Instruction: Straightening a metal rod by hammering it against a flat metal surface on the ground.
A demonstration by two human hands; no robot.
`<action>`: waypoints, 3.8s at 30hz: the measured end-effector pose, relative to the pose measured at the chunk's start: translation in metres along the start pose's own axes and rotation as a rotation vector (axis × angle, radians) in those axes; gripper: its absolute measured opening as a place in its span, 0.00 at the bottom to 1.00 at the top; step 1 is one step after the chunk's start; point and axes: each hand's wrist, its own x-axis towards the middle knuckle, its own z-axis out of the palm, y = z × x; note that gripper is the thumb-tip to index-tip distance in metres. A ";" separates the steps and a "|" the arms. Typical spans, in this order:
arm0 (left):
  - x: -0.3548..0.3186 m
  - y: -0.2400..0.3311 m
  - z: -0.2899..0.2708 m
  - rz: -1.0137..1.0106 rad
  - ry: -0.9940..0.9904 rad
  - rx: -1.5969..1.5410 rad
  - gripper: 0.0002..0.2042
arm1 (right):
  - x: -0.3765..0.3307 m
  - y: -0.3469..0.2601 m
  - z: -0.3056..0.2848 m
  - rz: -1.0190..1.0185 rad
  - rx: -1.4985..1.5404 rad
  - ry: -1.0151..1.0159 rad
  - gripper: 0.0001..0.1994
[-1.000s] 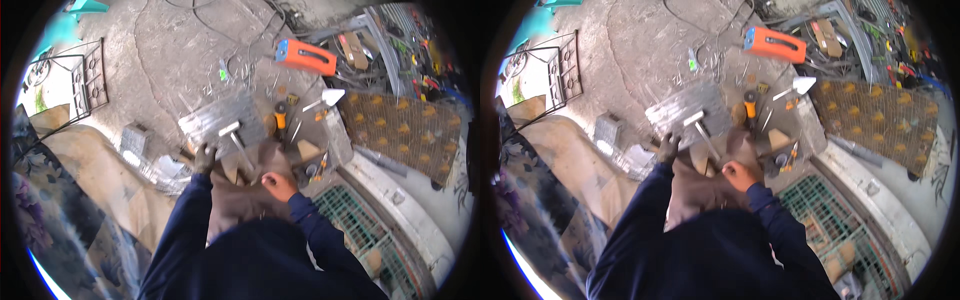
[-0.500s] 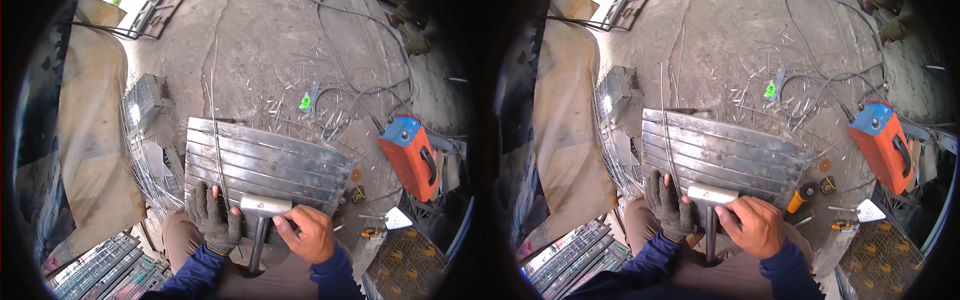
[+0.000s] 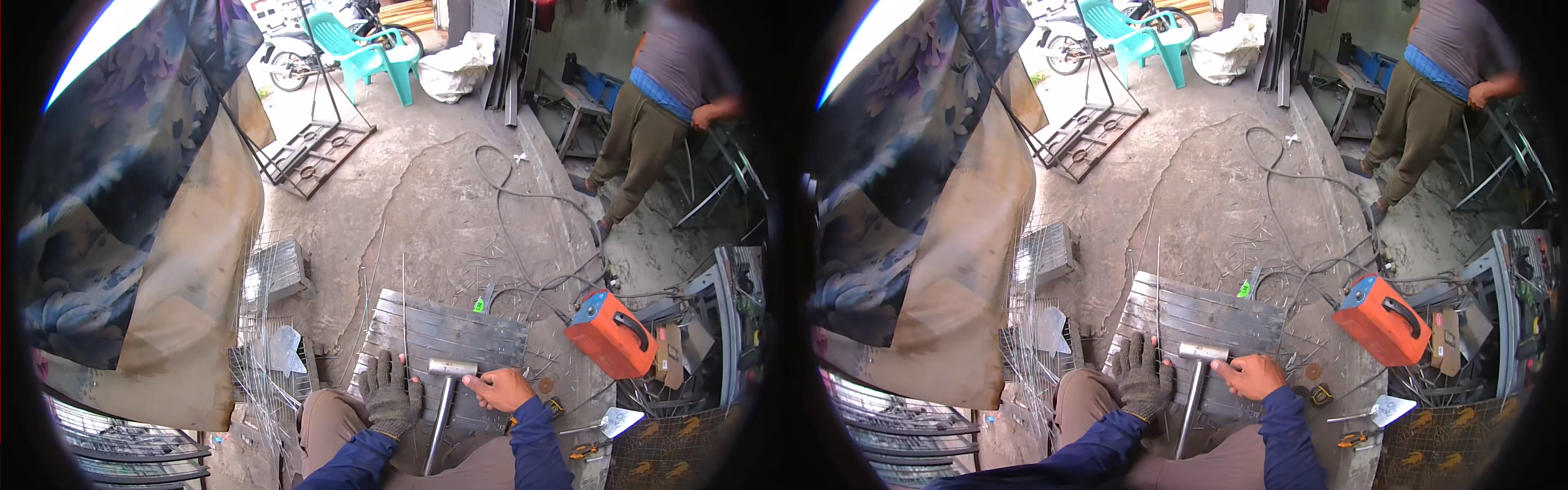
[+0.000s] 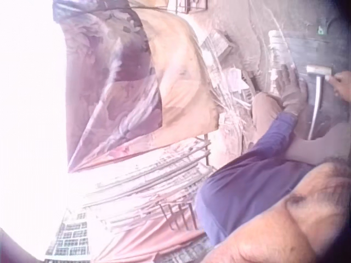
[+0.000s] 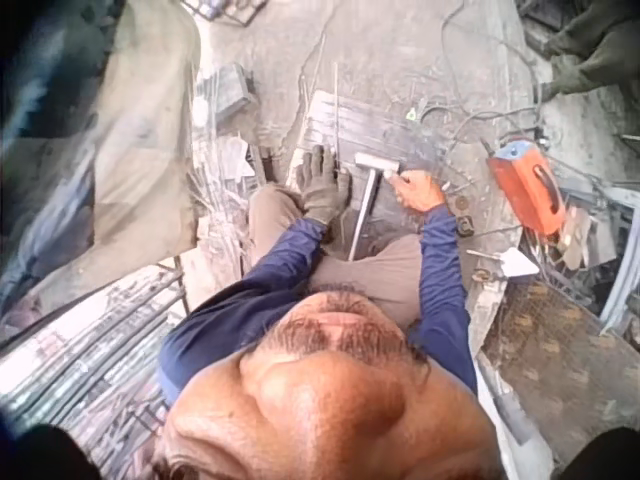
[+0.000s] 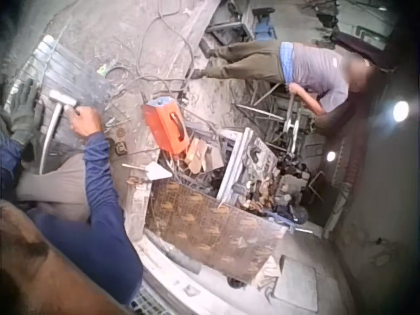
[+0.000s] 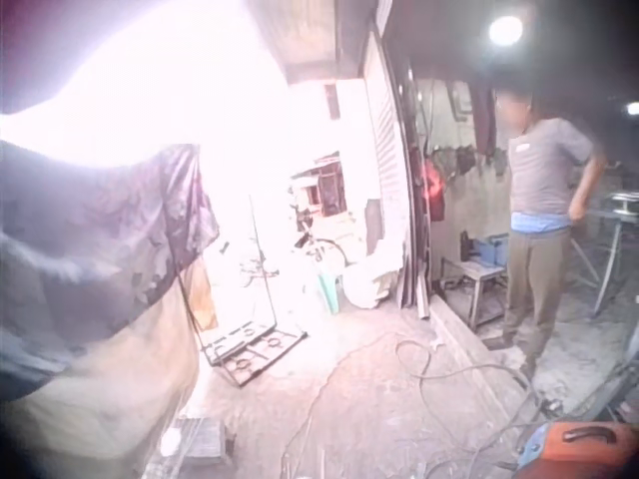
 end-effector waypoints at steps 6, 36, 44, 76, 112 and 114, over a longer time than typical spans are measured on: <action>0.005 -0.001 0.008 0.007 0.051 0.004 0.31 | -0.039 -0.014 0.078 0.096 -0.503 0.241 0.39; -0.004 -0.032 -0.011 0.180 -0.211 -0.101 0.21 | -0.162 -0.037 0.141 -0.606 0.870 0.863 0.17; -0.024 -0.042 -0.049 -0.053 -0.415 -0.265 0.21 | -0.302 -0.021 0.149 -0.785 0.856 0.837 0.14; 0.081 -0.156 -0.074 0.228 -0.618 -0.780 0.15 | -0.242 0.093 0.231 0.054 0.575 0.755 0.30; 0.060 -0.131 -0.080 0.109 -0.906 -0.312 0.23 | -0.207 0.112 0.210 0.368 1.036 0.461 0.20; 0.060 -0.129 -0.080 0.100 -0.899 -0.333 0.23 | -0.207 0.111 0.210 0.378 1.037 0.470 0.20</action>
